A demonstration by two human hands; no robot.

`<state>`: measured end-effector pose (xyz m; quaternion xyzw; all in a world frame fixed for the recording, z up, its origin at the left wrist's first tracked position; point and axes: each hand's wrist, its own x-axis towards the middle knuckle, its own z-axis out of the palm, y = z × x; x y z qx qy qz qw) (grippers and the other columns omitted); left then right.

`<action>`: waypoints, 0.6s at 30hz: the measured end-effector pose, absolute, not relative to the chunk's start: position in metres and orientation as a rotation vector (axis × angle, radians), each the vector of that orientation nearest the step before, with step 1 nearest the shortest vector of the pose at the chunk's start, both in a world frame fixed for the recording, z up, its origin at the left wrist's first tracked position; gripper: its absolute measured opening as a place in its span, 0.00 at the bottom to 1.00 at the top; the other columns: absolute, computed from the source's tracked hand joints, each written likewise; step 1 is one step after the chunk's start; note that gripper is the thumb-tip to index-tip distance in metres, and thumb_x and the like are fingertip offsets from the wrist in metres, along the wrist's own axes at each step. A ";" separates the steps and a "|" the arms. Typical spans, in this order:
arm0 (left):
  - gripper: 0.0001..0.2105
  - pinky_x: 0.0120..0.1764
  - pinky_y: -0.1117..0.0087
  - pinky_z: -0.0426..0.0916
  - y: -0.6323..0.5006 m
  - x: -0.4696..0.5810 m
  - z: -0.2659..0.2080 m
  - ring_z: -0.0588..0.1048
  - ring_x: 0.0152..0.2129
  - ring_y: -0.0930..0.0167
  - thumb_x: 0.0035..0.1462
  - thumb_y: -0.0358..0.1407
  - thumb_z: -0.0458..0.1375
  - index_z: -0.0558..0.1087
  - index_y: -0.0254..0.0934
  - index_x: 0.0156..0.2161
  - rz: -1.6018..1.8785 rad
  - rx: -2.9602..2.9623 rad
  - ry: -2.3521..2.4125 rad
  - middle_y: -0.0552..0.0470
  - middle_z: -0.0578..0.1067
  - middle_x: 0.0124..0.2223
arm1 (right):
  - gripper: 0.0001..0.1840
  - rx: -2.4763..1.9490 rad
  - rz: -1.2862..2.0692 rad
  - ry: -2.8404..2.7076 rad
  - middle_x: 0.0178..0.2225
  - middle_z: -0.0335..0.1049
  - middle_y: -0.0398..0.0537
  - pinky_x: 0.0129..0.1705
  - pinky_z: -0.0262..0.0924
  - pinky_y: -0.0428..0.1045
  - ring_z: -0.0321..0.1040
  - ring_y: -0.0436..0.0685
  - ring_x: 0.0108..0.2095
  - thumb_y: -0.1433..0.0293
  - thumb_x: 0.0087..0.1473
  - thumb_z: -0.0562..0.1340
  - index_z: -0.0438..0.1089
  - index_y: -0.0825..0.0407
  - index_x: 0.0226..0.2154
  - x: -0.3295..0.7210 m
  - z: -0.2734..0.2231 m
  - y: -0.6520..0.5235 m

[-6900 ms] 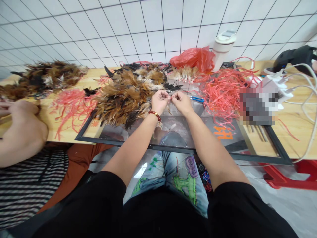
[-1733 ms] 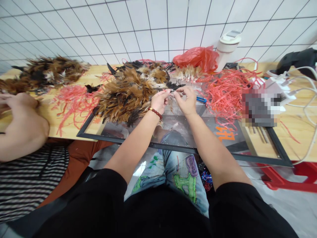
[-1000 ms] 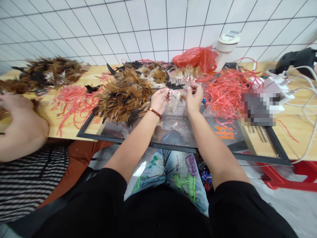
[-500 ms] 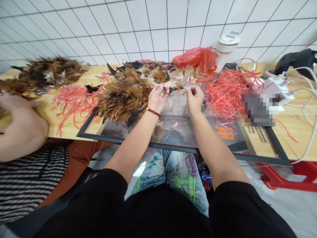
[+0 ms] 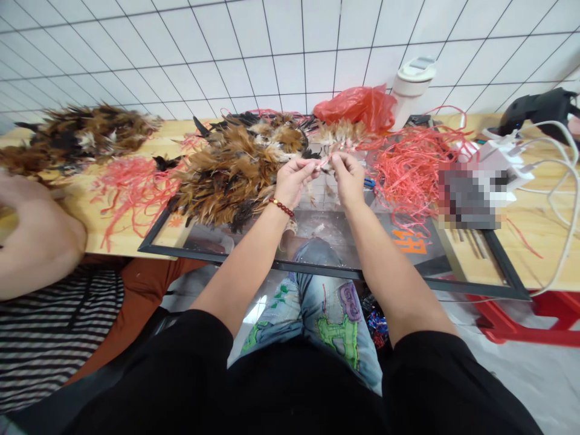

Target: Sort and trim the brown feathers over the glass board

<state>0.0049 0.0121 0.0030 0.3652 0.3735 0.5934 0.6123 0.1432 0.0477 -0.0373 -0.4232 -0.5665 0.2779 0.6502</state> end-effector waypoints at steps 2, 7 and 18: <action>0.05 0.44 0.75 0.72 0.012 0.006 0.002 0.79 0.36 0.77 0.52 0.30 0.68 0.76 0.36 0.28 1.341 0.888 0.861 0.54 0.81 0.34 | 0.32 -0.957 0.699 -1.265 0.22 0.61 0.38 0.23 0.55 0.46 0.54 0.46 0.20 0.37 0.50 0.61 0.72 0.49 0.33 0.144 -0.037 0.048; 0.07 0.38 0.76 0.71 0.011 0.008 0.002 0.76 0.28 0.78 0.47 0.34 0.72 0.78 0.35 0.27 1.271 0.907 0.893 0.54 0.80 0.30 | 0.31 -0.933 0.780 -1.207 0.24 0.67 0.40 0.23 0.56 0.46 0.57 0.47 0.21 0.40 0.40 0.69 0.74 0.50 0.30 0.143 -0.036 0.047; 0.12 0.27 0.80 0.65 0.016 0.009 -0.006 0.70 0.19 0.81 0.47 0.37 0.72 0.74 0.36 0.24 1.263 0.856 1.075 0.57 0.73 0.21 | 0.30 -0.926 0.723 -1.322 0.24 0.64 0.39 0.24 0.58 0.47 0.58 0.48 0.21 0.38 0.45 0.66 0.68 0.48 0.29 0.142 -0.043 0.053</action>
